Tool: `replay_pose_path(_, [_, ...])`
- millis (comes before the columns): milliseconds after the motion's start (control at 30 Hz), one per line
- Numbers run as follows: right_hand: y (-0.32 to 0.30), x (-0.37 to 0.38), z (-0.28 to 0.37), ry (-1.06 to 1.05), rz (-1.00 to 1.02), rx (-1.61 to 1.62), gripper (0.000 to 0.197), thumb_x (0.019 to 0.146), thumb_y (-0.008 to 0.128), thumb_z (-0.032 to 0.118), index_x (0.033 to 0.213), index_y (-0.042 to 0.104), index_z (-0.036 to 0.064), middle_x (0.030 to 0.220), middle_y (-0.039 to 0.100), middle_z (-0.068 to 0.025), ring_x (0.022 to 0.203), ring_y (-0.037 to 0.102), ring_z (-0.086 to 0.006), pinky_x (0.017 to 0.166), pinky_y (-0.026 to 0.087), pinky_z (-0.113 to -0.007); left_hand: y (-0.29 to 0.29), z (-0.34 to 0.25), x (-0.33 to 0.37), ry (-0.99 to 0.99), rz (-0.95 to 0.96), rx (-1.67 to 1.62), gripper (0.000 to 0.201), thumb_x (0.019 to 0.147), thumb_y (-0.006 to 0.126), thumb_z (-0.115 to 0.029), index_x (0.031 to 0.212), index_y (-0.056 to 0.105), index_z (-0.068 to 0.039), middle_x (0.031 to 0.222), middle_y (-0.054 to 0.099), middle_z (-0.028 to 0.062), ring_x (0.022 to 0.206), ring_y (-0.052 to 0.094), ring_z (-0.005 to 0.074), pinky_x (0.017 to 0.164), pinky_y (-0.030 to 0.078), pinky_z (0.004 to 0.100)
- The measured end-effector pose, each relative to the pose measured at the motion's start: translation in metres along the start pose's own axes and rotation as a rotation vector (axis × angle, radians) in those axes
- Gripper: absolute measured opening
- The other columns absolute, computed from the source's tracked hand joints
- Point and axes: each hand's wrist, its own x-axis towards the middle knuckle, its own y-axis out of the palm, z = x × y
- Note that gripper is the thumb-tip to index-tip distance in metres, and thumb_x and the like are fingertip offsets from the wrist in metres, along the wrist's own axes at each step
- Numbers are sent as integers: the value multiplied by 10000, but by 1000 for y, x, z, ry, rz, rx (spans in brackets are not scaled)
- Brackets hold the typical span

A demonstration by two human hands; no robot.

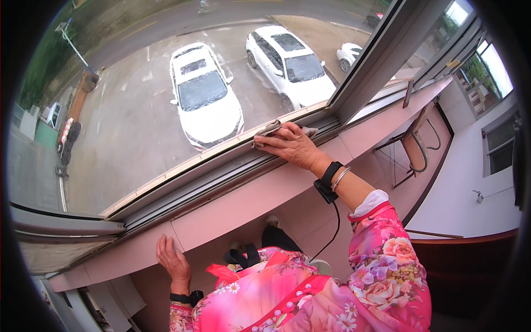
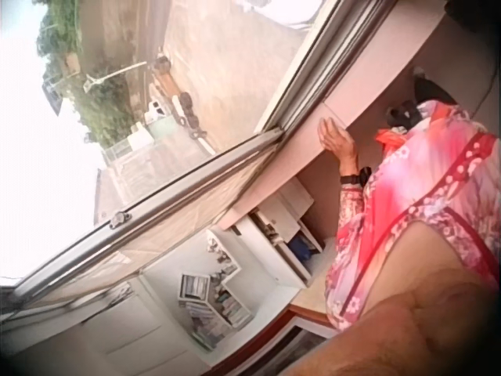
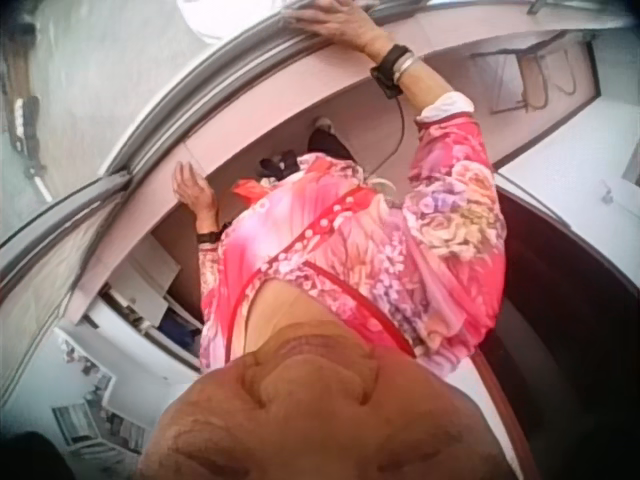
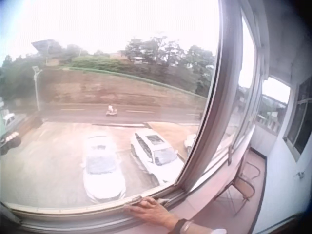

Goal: Using a cloth to wipe and clean the glass and frame of an indoor balcony window.

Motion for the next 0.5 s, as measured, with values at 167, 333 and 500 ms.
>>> replay_pose_path(167, [-10, -51, -43, 172, 5, -9, 389, 772, 551, 128, 1132, 619, 257, 1352, 450, 120, 1072, 449, -126, 1003, 315, -322, -4, 0, 0, -17, 3, 18, 454, 804, 444, -34, 1258, 465, -42, 1352, 416, 143, 1285, 351, 340, 1061, 235, 454])
replay_pose_path(333, [-16, -87, -65, 447, 33, -9, 329, 780, 566, 87, 1082, 638, 198, 1303, 503, 72, 1082, 465, -174, 960, 359, -339, -4, 1, -1, -39, -10, 32, 461, 799, 438, -37, 1259, 466, -38, 1351, 419, 143, 1285, 349, 340, 1062, 233, 454])
replay_pose_path(500, [-8, -76, -56, 746, -195, 203, 392, 744, 491, -77, 1084, 609, 78, 1262, 516, -30, 1106, 465, -278, 940, 399, -381, 0, 4, -2, -51, -17, 51, 464, 803, 420, -80, 1263, 469, -44, 1345, 427, 156, 1279, 358, 341, 1060, 242, 455])
